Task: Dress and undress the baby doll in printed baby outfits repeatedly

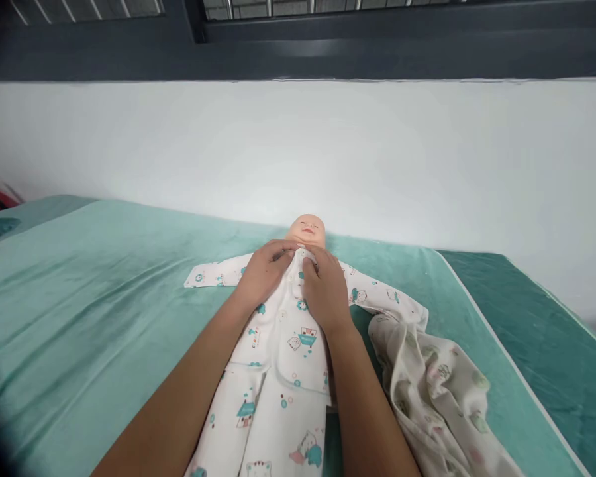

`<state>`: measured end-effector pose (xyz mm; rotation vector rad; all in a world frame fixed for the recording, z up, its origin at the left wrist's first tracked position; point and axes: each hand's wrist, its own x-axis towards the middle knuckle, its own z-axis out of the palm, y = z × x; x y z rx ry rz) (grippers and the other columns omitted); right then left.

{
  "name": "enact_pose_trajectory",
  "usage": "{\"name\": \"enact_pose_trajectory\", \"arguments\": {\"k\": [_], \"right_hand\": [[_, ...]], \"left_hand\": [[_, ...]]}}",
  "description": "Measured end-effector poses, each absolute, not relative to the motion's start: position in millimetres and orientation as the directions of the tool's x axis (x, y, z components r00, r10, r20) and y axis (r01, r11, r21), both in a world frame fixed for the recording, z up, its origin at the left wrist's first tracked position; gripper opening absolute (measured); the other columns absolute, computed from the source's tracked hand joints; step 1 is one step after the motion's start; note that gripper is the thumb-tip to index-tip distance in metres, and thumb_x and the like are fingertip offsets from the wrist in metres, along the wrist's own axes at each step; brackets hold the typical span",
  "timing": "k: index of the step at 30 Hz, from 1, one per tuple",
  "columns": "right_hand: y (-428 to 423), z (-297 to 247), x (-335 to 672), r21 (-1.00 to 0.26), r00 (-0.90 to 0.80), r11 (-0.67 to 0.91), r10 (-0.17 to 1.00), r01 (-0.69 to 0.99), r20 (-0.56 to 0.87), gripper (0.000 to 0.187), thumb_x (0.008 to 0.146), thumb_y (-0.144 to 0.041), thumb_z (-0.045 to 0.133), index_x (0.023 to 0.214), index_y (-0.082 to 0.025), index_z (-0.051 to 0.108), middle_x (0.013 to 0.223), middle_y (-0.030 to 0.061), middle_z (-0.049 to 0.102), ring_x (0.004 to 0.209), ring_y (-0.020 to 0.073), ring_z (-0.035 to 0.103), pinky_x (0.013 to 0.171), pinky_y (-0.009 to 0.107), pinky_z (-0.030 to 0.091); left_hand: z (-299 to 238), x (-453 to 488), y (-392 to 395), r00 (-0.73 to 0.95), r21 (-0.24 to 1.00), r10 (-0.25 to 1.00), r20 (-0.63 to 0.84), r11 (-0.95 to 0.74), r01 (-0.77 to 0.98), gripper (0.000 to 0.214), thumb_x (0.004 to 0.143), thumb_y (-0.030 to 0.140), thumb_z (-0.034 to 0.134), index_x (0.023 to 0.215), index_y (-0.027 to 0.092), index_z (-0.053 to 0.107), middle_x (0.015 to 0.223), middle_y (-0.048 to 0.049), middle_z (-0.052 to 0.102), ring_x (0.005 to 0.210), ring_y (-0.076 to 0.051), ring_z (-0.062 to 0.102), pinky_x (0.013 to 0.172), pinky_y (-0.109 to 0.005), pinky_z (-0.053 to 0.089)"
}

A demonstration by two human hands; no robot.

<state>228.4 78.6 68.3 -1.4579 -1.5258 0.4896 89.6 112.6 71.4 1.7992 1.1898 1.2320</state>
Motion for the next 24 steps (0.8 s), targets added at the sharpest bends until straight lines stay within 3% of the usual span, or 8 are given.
{"name": "enact_pose_trajectory", "arguments": {"k": [12, 24], "right_hand": [[79.6, 69.0, 227.7, -0.786, 0.107, 0.242, 0.926, 0.568, 0.362, 0.043, 0.093, -0.032, 0.041, 0.126, -0.023, 0.066, 0.133, 0.0077, 0.065, 0.125, 0.0270, 0.055, 0.109, 0.046, 0.039], [79.1, 70.0, 226.5, -0.805, 0.119, 0.220, 0.934, 0.551, 0.337, 0.043, 0.092, -0.033, 0.042, 0.129, -0.024, 0.063, 0.136, 0.0070, 0.064, 0.127, 0.0290, 0.053, 0.109, 0.048, 0.038]], "left_hand": [[71.8, 88.2, 109.5, 0.166, 0.885, 0.920, 0.356, -0.389, 0.256, 0.030, 0.091, 0.018, 0.049, 0.103, 0.025, 0.076, 0.126, -0.0020, 0.070, 0.124, -0.020, 0.060, 0.111, -0.035, 0.044], [75.0, 87.9, 105.6, 0.204, 0.865, 0.922, 0.328, -0.380, 0.326, 0.041, 0.090, 0.011, 0.042, 0.105, 0.026, 0.077, 0.130, 0.0010, 0.068, 0.126, -0.018, 0.058, 0.114, -0.036, 0.043]]}}
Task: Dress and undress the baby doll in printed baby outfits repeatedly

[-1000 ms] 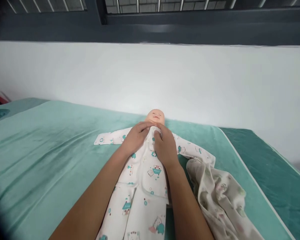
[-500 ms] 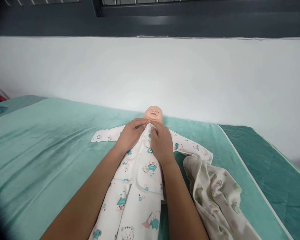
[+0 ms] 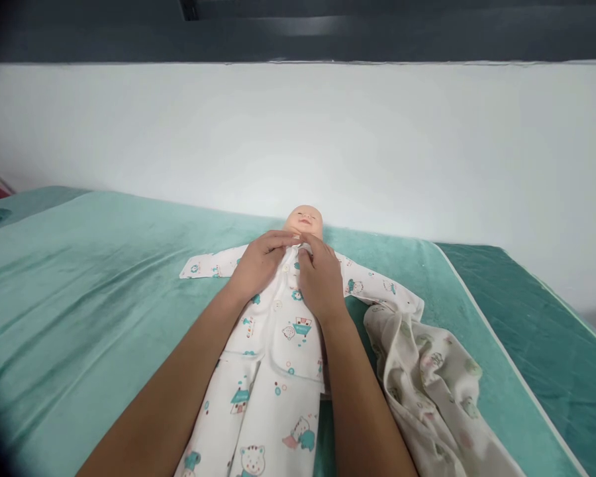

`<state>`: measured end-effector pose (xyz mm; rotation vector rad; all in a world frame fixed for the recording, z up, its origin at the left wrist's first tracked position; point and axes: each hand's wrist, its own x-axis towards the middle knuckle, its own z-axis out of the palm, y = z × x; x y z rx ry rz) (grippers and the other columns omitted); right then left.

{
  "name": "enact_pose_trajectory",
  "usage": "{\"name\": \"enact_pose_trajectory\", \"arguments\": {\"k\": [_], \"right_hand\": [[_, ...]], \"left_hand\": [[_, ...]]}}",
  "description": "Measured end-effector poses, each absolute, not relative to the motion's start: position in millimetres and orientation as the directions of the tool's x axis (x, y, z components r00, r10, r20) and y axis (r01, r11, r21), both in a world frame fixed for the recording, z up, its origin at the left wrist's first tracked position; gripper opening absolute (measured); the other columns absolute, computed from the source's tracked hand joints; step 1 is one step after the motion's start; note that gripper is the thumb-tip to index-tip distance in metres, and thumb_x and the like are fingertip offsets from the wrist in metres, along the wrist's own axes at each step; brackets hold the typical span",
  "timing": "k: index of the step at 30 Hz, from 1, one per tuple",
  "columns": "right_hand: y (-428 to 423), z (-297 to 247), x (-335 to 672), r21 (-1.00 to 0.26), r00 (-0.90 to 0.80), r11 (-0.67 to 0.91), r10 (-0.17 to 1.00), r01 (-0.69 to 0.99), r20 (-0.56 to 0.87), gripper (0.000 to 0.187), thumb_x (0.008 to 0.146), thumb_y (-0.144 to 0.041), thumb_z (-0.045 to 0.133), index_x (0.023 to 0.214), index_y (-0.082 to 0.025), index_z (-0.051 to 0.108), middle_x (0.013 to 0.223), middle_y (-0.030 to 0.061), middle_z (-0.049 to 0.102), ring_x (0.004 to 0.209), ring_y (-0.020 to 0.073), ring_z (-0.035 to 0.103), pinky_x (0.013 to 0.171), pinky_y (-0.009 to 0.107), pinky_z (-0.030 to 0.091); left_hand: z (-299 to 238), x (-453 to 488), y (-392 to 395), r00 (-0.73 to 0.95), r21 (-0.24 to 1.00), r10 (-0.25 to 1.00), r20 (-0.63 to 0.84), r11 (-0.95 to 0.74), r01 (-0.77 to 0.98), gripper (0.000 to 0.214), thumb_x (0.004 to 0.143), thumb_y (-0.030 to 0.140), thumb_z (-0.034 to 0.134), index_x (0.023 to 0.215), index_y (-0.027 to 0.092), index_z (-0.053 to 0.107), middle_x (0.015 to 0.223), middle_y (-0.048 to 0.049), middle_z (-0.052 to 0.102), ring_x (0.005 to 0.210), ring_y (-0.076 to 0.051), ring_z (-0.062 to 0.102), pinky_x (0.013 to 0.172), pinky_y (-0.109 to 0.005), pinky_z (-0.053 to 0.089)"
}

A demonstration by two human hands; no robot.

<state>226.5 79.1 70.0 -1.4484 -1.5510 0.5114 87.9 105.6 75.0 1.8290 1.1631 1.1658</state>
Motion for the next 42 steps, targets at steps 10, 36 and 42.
{"name": "enact_pose_trajectory", "arguments": {"k": [10, 36, 42], "right_hand": [[80, 68, 227, -0.775, 0.092, 0.289, 0.909, 0.562, 0.406, 0.040, 0.091, -0.027, 0.041, 0.125, -0.022, 0.063, 0.129, 0.0085, 0.066, 0.120, 0.0282, 0.053, 0.105, 0.048, 0.040], [38, 57, 222, -0.836, 0.192, 0.369, 0.860, 0.406, 0.473, 0.025, 0.090, -0.025, 0.051, 0.107, -0.027, 0.068, 0.119, 0.0025, 0.069, 0.116, 0.0232, 0.057, 0.104, 0.044, 0.041], [36, 57, 223, -0.863, 0.201, 0.386, 0.864, 0.326, 0.463, 0.016, 0.088, -0.026, 0.054, 0.092, -0.027, 0.070, 0.117, 0.0027, 0.070, 0.118, 0.0238, 0.059, 0.105, 0.046, 0.042]], "left_hand": [[72, 88, 110, 0.233, 0.842, 0.920, 0.314, -0.384, 0.379, 0.039, 0.093, 0.015, 0.045, 0.095, 0.031, 0.080, 0.133, 0.0031, 0.067, 0.128, -0.022, 0.058, 0.113, -0.039, 0.044], [69, 64, 64, 0.197, 0.902, 0.924, 0.328, -0.368, 0.227, 0.018, 0.088, 0.020, 0.053, 0.096, 0.025, 0.069, 0.136, -0.0006, 0.063, 0.122, -0.019, 0.058, 0.094, -0.032, 0.046], [70, 62, 63, 0.228, 0.891, 0.911, 0.342, -0.392, 0.230, 0.015, 0.088, 0.023, 0.058, 0.096, 0.025, 0.069, 0.136, -0.0017, 0.063, 0.128, -0.021, 0.054, 0.095, -0.034, 0.045]]}}
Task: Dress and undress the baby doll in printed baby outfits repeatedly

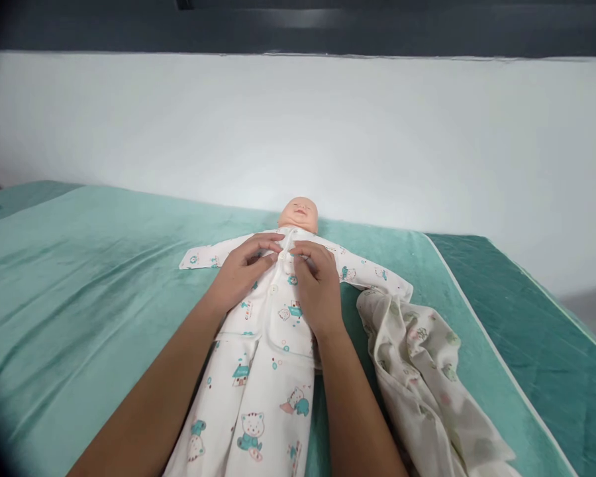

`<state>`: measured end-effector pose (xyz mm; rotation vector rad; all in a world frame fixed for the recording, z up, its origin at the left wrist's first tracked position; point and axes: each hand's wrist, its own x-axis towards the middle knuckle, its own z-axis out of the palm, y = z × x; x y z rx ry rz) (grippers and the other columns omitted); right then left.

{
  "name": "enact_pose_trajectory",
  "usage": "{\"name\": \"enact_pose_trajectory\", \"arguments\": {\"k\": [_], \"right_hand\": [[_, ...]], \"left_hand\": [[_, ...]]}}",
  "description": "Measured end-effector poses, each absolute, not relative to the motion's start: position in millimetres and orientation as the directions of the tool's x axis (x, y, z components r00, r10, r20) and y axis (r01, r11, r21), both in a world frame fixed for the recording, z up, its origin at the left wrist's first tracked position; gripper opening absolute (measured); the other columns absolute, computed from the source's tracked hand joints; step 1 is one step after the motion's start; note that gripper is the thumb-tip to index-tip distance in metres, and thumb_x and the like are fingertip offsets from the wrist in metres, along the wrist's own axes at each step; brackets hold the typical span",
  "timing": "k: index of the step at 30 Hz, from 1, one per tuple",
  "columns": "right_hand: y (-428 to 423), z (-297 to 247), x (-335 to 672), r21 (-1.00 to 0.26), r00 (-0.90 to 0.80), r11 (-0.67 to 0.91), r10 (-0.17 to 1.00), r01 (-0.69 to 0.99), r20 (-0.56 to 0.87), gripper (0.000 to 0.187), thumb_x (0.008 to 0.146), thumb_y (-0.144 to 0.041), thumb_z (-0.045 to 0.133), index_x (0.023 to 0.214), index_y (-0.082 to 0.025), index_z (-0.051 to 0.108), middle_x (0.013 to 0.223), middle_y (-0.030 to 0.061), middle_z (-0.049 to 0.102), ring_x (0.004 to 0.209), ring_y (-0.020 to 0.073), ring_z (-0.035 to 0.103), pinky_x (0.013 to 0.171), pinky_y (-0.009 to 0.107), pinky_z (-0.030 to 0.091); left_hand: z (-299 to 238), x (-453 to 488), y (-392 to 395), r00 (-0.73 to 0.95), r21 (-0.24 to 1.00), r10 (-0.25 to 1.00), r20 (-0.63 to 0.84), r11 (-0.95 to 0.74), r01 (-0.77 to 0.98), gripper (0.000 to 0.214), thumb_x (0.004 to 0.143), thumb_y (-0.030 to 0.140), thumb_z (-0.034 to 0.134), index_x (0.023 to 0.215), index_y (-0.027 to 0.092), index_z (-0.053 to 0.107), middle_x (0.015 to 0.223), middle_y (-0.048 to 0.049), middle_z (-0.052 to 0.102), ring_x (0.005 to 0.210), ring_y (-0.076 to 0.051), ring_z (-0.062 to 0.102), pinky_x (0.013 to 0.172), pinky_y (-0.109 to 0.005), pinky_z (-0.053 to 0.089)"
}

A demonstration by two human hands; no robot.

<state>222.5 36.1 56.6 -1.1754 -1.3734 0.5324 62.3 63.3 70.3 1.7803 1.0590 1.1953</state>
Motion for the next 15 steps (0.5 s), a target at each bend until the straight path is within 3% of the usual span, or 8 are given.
{"name": "enact_pose_trajectory", "arguments": {"k": [15], "right_hand": [[33.7, 57.0, 222.9, -0.835, 0.190, 0.416, 0.844, 0.360, 0.502, 0.026, 0.087, -0.017, 0.051, 0.081, -0.027, 0.074, 0.115, 0.0014, 0.071, 0.114, 0.0230, 0.062, 0.102, 0.044, 0.045]], "left_hand": [[71.6, 62.2, 63.3, 0.212, 0.904, 0.922, 0.323, -0.367, 0.220, 0.018, 0.090, 0.021, 0.055, 0.094, 0.026, 0.071, 0.135, 0.0005, 0.064, 0.125, -0.019, 0.056, 0.095, -0.033, 0.045]]}}
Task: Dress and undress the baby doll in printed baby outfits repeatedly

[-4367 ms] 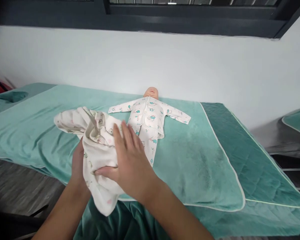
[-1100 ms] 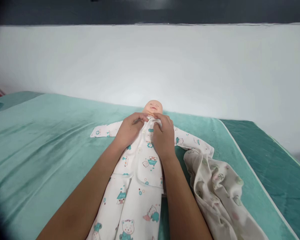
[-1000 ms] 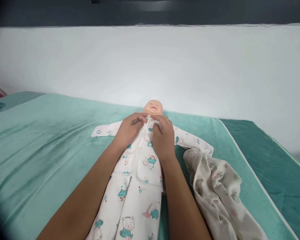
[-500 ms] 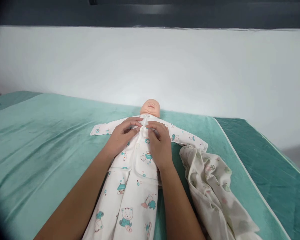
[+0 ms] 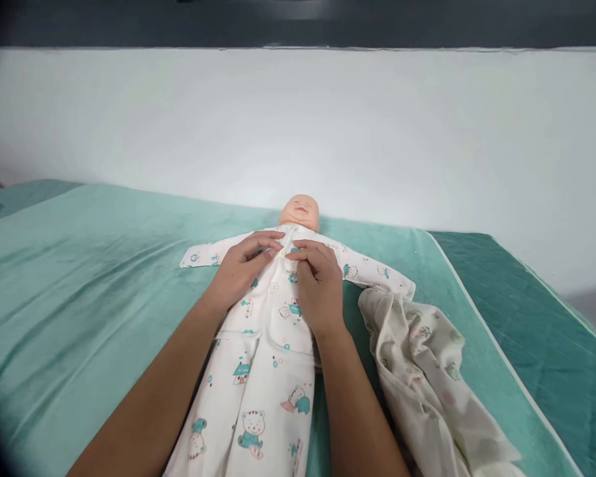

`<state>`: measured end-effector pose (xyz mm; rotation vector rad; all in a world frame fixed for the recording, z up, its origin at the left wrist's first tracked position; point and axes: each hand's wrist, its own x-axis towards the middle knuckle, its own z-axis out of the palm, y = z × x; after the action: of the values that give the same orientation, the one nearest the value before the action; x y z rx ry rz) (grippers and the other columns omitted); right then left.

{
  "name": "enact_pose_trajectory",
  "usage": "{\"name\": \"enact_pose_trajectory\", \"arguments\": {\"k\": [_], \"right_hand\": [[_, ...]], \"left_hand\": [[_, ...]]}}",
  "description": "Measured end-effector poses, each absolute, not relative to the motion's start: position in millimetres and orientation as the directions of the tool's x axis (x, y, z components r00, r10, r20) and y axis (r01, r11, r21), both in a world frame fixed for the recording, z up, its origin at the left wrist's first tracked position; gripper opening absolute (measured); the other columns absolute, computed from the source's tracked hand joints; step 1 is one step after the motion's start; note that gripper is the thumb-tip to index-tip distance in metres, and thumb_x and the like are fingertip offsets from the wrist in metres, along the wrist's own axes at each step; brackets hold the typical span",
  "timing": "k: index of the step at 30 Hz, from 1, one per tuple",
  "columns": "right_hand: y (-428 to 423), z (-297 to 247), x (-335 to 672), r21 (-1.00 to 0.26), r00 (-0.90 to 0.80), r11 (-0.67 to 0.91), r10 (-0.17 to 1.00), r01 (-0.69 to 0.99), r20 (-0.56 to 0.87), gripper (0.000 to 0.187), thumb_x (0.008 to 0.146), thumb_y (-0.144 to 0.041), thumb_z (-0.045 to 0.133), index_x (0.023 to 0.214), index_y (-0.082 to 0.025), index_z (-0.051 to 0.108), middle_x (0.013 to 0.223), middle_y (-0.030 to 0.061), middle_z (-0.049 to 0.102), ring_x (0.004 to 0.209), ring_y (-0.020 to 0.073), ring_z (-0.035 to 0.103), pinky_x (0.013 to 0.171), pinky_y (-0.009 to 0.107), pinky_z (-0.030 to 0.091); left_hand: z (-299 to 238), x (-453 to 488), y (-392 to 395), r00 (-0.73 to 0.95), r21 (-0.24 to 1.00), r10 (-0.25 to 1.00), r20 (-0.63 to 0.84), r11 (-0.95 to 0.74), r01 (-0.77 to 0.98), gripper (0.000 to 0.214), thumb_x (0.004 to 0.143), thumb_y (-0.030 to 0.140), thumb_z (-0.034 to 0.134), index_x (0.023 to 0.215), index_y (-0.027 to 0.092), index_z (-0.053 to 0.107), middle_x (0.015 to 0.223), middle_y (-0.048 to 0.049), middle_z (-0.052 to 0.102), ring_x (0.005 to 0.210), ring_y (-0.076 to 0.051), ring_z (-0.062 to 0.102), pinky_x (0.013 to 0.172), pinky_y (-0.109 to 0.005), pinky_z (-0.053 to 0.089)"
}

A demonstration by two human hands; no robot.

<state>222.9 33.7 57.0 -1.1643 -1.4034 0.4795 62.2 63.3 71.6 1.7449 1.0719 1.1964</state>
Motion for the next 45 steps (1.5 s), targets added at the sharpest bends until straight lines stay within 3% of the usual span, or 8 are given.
{"name": "enact_pose_trajectory", "arguments": {"k": [15, 25, 31, 35, 42, 45], "right_hand": [[33.8, 58.0, 222.8, -0.831, 0.195, 0.398, 0.846, 0.388, 0.496, 0.032, 0.085, -0.017, 0.049, 0.084, -0.030, 0.078, 0.115, 0.0003, 0.072, 0.114, 0.0236, 0.063, 0.102, 0.046, 0.047], [33.7, 58.5, 224.8, -0.817, 0.137, 0.436, 0.846, 0.378, 0.515, 0.030, 0.085, -0.015, 0.050, 0.079, -0.030, 0.076, 0.113, -0.0004, 0.073, 0.114, 0.0228, 0.063, 0.104, 0.046, 0.046], [33.9, 58.7, 222.8, -0.760, 0.124, 0.440, 0.823, 0.478, 0.555, 0.031, 0.091, -0.018, 0.043, 0.104, -0.029, 0.068, 0.135, 0.0024, 0.060, 0.131, 0.0218, 0.050, 0.113, 0.048, 0.037], [33.0, 61.4, 221.1, -0.746, 0.089, 0.370, 0.864, 0.553, 0.495, 0.028, 0.093, -0.019, 0.041, 0.099, -0.029, 0.067, 0.138, 0.0027, 0.057, 0.134, 0.0233, 0.045, 0.113, 0.051, 0.034], [34.5, 61.7, 221.9, -0.753, 0.047, 0.398, 0.869, 0.525, 0.492, 0.010, 0.089, -0.024, 0.053, 0.095, -0.028, 0.061, 0.137, 0.0030, 0.058, 0.135, 0.0251, 0.044, 0.114, 0.051, 0.032], [35.3, 61.0, 223.1, -0.770, 0.044, 0.409, 0.870, 0.490, 0.491, 0.007, 0.088, -0.026, 0.057, 0.094, -0.028, 0.060, 0.137, 0.0026, 0.058, 0.133, 0.0253, 0.046, 0.113, 0.050, 0.032]], "left_hand": [[71.7, 62.4, 63.5, 0.194, 0.907, 0.929, 0.316, -0.356, 0.226, 0.019, 0.089, 0.020, 0.054, 0.093, 0.027, 0.072, 0.134, 0.0000, 0.065, 0.120, -0.019, 0.060, 0.093, -0.034, 0.048], [70.1, 59.8, 66.4, 0.265, 0.879, 0.896, 0.356, -0.417, 0.229, 0.023, 0.090, 0.021, 0.054, 0.094, 0.028, 0.075, 0.135, -0.0005, 0.064, 0.132, -0.020, 0.053, 0.107, -0.037, 0.044], [69.7, 59.8, 65.0, 0.302, 0.858, 0.872, 0.385, -0.459, 0.232, 0.032, 0.089, 0.015, 0.050, 0.096, 0.029, 0.078, 0.136, 0.0005, 0.063, 0.135, -0.019, 0.050, 0.115, -0.038, 0.039], [70.1, 61.0, 64.0, 0.307, 0.851, 0.870, 0.385, -0.464, 0.247, 0.039, 0.087, 0.010, 0.048, 0.098, 0.031, 0.079, 0.137, 0.0018, 0.063, 0.135, -0.018, 0.050, 0.116, -0.038, 0.037], [70.3, 63.6, 63.9, 0.238, 0.882, 0.897, 0.373, -0.422, 0.210, 0.020, 0.087, 0.015, 0.054, 0.092, 0.024, 0.072, 0.134, -0.0020, 0.065, 0.128, -0.020, 0.056, 0.097, -0.035, 0.048], [70.4, 63.7, 64.0, 0.235, 0.887, 0.900, 0.366, -0.414, 0.206, 0.018, 0.086, 0.014, 0.054, 0.089, 0.023, 0.069, 0.134, -0.0022, 0.065, 0.128, -0.020, 0.055, 0.096, -0.034, 0.048]]}}
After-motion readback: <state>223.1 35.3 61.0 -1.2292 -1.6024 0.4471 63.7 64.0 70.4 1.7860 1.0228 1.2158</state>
